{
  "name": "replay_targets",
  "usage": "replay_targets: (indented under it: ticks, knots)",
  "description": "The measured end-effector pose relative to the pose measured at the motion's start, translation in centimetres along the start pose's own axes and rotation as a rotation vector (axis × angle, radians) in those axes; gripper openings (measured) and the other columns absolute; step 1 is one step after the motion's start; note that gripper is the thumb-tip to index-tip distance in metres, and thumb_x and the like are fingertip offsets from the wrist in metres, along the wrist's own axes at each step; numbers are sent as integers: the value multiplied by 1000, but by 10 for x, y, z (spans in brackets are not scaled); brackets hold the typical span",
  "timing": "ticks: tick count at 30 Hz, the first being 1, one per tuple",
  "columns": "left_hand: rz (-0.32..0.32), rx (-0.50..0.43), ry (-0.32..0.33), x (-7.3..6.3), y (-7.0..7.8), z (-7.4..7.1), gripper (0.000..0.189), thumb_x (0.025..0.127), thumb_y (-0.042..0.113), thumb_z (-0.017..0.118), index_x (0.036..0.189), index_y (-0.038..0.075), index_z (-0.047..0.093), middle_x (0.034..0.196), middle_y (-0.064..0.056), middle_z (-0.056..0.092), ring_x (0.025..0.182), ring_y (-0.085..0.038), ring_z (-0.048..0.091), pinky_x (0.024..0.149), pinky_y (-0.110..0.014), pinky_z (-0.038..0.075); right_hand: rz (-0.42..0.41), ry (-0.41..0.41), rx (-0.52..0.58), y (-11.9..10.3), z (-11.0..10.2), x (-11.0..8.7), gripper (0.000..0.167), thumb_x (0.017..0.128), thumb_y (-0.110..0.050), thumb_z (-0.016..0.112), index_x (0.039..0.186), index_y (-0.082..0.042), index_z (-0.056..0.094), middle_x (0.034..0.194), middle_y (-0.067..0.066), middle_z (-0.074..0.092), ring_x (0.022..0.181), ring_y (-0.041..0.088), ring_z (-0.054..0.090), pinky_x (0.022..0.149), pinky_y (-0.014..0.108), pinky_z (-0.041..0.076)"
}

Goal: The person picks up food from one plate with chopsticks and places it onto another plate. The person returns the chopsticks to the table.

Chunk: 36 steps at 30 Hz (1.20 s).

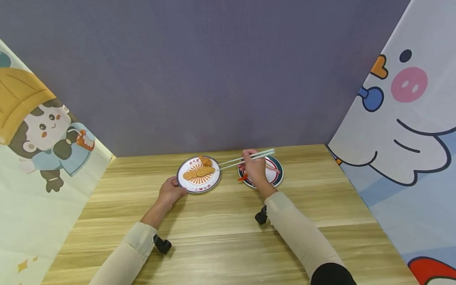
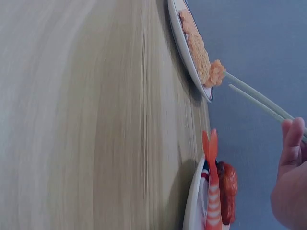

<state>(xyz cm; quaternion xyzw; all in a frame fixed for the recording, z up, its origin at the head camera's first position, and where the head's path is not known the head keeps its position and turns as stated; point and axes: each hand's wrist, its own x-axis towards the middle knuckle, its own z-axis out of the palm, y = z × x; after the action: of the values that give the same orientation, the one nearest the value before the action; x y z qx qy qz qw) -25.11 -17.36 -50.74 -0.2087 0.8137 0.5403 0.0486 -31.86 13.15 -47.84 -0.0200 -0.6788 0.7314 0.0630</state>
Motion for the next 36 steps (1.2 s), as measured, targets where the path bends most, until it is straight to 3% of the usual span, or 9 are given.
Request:
replay_targets:
  ticks: [4,8,13,17,20,24,28,33,36]
  knots:
    - [7,-13,-7,0,1,0,84,79,-4,74,153,1,37,134,-24,61,113,-33,66,85,-28,63,-7,-5,19,3,10,2,29,103,-18,57,110,11,58,81,9,66,54,9,68,51,31,62]
    - [7,-31,-11,0,3,1,83,79,-4,74,153,1,37,133,-24,61,107,-31,68,80,-24,63,-46,-20,-9,7,20,3,31,103,-16,56,110,14,58,77,3,64,53,7,67,49,24,60]
    - [6,-33,-7,0,3,2,84,77,-5,75,153,1,38,131,-23,61,105,-29,66,79,-23,62,-85,-34,-40,12,30,5,29,102,-15,57,106,13,61,72,0,65,51,7,66,50,28,62]
    - [10,-24,-6,1,2,2,84,76,-4,74,152,0,39,131,-23,60,108,-31,64,82,-25,62,-88,-41,-65,15,35,7,28,101,-15,57,106,12,63,73,9,67,50,7,66,49,24,60]
    - [10,-11,-3,1,2,2,84,76,-3,74,152,1,39,132,-23,60,111,-32,63,86,-27,62,-83,-56,-105,16,38,8,29,101,-16,56,106,12,64,80,26,69,50,7,66,48,22,59]
    - [11,1,4,2,2,2,85,75,-3,74,153,1,39,132,-23,60,114,-33,62,91,-31,61,-104,-71,-159,17,44,6,28,101,-16,56,104,10,66,89,37,68,50,6,65,49,30,61]
    - [11,3,13,2,1,2,85,75,-3,74,152,1,39,131,-23,60,114,-33,62,92,-32,61,-126,-50,-200,21,48,4,26,101,-18,58,102,6,69,88,36,69,51,7,67,55,43,64]
    - [16,-8,19,2,0,3,84,76,-4,74,152,1,39,130,-23,61,111,-32,63,86,-29,62,-90,9,-170,28,51,1,27,100,-21,62,106,3,71,90,32,70,58,22,73,67,59,62]
    - [18,-20,21,2,-1,3,84,76,-5,75,152,0,40,130,-24,61,110,-32,64,83,-27,63,-70,44,-132,31,52,0,26,99,-21,62,107,2,72,90,30,70,57,23,72,67,62,60]
